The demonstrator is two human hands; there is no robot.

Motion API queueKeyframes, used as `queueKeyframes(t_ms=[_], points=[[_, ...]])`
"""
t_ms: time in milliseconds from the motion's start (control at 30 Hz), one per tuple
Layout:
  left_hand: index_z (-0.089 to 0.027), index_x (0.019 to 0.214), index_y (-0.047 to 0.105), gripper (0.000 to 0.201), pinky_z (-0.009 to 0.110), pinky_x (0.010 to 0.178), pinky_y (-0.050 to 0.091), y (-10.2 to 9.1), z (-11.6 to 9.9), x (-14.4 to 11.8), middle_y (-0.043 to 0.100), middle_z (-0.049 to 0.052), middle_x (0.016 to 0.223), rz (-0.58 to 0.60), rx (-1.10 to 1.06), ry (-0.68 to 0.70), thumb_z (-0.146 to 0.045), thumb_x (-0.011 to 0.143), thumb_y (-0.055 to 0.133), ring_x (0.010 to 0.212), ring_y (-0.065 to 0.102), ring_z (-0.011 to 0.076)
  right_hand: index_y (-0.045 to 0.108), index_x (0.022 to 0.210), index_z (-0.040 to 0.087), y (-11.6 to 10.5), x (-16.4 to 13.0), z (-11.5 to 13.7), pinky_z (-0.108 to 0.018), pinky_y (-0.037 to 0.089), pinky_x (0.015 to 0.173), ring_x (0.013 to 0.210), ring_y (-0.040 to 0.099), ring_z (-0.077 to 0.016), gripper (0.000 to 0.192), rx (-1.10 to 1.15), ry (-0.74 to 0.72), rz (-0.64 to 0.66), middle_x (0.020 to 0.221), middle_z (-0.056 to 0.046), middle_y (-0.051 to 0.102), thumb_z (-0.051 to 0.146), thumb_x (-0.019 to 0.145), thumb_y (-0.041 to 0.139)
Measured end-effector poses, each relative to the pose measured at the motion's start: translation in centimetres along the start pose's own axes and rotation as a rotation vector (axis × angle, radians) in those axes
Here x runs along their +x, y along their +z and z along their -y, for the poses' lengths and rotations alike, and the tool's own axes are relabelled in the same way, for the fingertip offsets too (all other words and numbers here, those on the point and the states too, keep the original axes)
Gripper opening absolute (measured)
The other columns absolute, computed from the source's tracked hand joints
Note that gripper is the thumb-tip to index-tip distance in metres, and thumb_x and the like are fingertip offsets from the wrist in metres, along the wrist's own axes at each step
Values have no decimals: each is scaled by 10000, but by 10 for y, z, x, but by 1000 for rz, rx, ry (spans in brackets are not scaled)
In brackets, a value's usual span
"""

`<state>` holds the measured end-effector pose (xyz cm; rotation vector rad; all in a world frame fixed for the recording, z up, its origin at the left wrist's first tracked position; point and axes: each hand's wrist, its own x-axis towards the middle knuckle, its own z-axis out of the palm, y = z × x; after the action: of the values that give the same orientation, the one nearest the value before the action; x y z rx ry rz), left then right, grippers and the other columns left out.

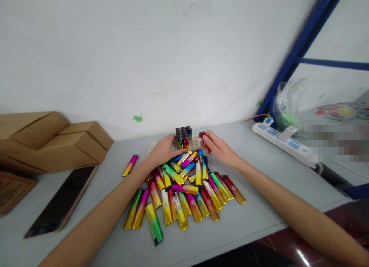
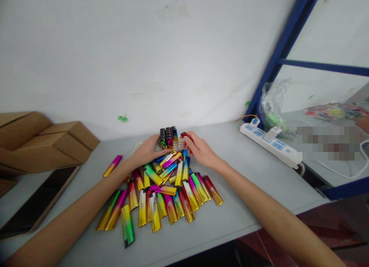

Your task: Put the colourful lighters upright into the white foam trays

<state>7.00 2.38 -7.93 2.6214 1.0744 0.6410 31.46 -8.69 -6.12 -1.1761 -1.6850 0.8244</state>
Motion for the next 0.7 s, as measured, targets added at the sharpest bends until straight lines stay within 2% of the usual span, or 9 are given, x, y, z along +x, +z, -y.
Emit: queueKeyframes(t_ms=[133, 200, 367, 533, 700], points=[[-167, 1228, 596, 671, 522, 1020, 507, 1, 2, 1, 683, 181, 1237, 7, -6, 5, -718, 847, 624, 1156, 643, 365, 655, 1125, 215, -6, 8, -8, -323, 602, 705, 819, 632, -155, 326, 24, -31, 13, 1088, -71, 587, 493, 1007, 534], [-162, 1231, 591, 677, 517, 1023, 506, 2, 3, 1, 681, 184, 1242, 8, -7, 4, -722, 851, 618, 1163, 642, 366, 675, 1137, 223, -7, 13, -7, -344, 628, 749, 914, 649, -177, 308, 98, -15, -4, 1171, -84, 593, 472, 980, 584], [-165, 1272, 576, 681, 510, 1051, 492, 3, 4, 1, 672, 182, 1283, 6, -16, 24, -710, 864, 619, 1192, 633, 357, 701, 1102, 209, -6, 32, 4, -396, 583, 891, 951, 681, -192, 274, 220, 1, -92, 1063, -63, 744, 432, 952, 647], [-181, 1262, 588, 672, 510, 1038, 503, 2, 3, 0, 682, 166, 1265, -11, -23, 26, -715, 856, 628, 1187, 640, 363, 728, 1016, 184, -5, 52, -5, -403, 592, 860, 889, 724, -205, 295, 103, -29, -128, 985, -80, 791, 428, 852, 759], [-157, 1254, 589, 690, 511, 1043, 499, 3, 4, 0, 676, 178, 1272, -2, -6, 24, -721, 859, 626, 1190, 635, 369, 747, 1011, 174, -5, 63, -18, -392, 615, 843, 867, 754, -212, 252, -62, -54, -129, 967, -83, 800, 360, 843, 775]])
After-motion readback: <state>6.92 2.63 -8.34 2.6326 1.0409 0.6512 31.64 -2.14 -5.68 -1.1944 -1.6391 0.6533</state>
